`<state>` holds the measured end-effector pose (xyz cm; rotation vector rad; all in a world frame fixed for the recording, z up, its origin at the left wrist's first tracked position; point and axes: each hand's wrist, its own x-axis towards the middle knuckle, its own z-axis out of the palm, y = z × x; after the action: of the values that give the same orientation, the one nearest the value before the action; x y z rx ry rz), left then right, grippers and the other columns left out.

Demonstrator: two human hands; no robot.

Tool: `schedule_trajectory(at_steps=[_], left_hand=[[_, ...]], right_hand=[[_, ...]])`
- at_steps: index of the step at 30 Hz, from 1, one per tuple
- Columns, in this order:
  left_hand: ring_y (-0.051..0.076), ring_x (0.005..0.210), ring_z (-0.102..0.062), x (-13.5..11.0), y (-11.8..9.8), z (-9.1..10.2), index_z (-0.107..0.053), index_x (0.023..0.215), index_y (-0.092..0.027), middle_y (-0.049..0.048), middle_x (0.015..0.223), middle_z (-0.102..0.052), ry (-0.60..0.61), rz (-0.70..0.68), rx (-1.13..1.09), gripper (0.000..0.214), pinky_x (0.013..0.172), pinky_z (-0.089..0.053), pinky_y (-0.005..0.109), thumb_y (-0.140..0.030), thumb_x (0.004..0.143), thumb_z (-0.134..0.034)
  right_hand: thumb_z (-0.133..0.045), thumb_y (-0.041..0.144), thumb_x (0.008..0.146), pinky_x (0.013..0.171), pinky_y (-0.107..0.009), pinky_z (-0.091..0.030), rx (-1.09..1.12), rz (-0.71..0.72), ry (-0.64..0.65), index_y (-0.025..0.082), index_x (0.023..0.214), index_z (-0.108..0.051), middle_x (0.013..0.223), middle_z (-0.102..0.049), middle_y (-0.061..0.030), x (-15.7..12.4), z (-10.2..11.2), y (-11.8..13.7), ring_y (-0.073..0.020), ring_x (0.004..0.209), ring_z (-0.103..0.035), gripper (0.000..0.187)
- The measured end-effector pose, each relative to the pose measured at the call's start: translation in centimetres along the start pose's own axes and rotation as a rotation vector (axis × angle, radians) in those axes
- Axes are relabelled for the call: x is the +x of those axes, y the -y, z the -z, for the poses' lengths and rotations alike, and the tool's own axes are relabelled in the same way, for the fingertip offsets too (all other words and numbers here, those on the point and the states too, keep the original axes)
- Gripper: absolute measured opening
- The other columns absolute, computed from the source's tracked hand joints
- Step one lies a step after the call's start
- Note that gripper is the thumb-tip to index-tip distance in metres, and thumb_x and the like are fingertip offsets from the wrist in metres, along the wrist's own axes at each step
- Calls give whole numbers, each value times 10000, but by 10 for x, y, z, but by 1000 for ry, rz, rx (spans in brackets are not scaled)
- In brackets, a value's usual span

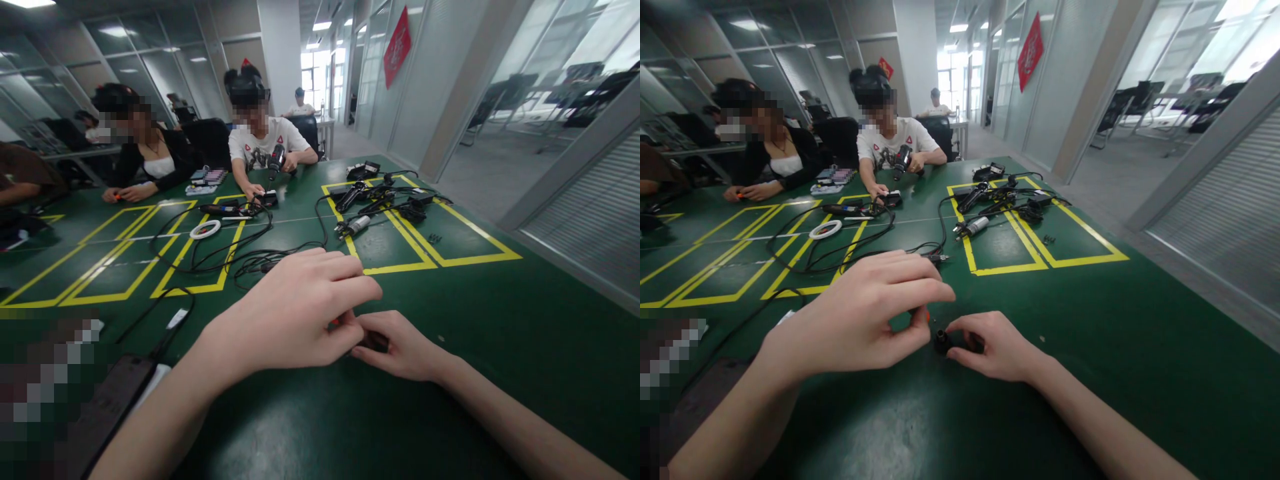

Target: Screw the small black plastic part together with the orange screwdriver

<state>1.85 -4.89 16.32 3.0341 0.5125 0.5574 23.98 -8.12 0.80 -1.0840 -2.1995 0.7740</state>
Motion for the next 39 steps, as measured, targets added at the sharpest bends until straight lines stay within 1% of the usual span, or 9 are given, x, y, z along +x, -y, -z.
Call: schedule_trajectory(at_steps=[3,6,9,12,16,22,28,33,39], left_hand=[[134,812,-648,0,-2,-2,-706,1088,-182,72,1152,-694,-11,27,-33,256,730,-491,258,-165,1013,-462],[133,780,-643,1,-3,-4,-699,1090,-191,44,1017,-710,-1,17,-49,235,705,-482,247,-189,1019,-475],[166,807,-638,2,-3,-5,-709,1029,-178,39,883,-689,-18,-9,-44,209,748,-490,279,-171,948,-517],[179,873,-639,3,-4,-5,-717,1019,-170,70,1009,-688,-55,-10,-2,236,777,-491,296,-139,926,-503],[127,742,-594,3,-4,-7,-715,1073,-197,58,1126,-661,-38,11,77,289,645,-438,263,-148,1008,-437],[184,876,-623,5,-5,-9,-717,1060,-175,68,1002,-654,-63,-13,44,249,755,-478,298,-158,948,-496],[161,834,-623,4,-4,-9,-700,1132,-193,60,1047,-655,-26,-10,90,310,696,-459,279,-127,1001,-427],[183,869,-618,5,-4,-8,-712,1083,-182,56,938,-648,-38,-18,71,258,749,-483,287,-148,960,-488],[156,844,-637,4,-3,-8,-682,1187,-203,61,1088,-652,-12,0,86,324,705,-489,264,-128,1005,-425]], right_hand=[[-628,398,956,559,-246,-352,-28,2,2,173,963,-720,643,-593,22,0,3,0,-117,539,-480,243],[-631,398,955,580,-254,-381,-34,-19,-2,170,963,-725,681,-645,-4,-1,3,-3,-137,581,-548,247],[-642,381,947,603,-258,-402,-19,-33,13,170,959,-722,742,-693,-24,-1,2,-3,-150,636,-594,226],[-635,370,952,594,-256,-389,-19,-32,20,171,943,-721,738,-691,-21,-1,1,-2,-144,628,-584,217],[-634,385,953,575,-255,-375,-37,-34,11,169,887,-715,681,-655,-11,-1,1,-3,-138,591,-564,240],[-634,365,941,613,-271,-403,-18,-30,8,174,884,-705,752,-717,-38,-1,0,-3,-164,647,-615,211],[-642,382,943,589,-265,-383,-27,-45,12,179,849,-704,697,-684,-16,-2,0,-3,-141,593,-565,233],[-628,360,946,615,-267,-405,-12,-55,22,178,886,-707,757,-711,-32,-2,1,-2,-156,648,-601,208],[-636,365,944,572,-261,-368,-37,-34,15,182,867,-705,657,-636,1,0,1,-2,-135,570,-532,210]])
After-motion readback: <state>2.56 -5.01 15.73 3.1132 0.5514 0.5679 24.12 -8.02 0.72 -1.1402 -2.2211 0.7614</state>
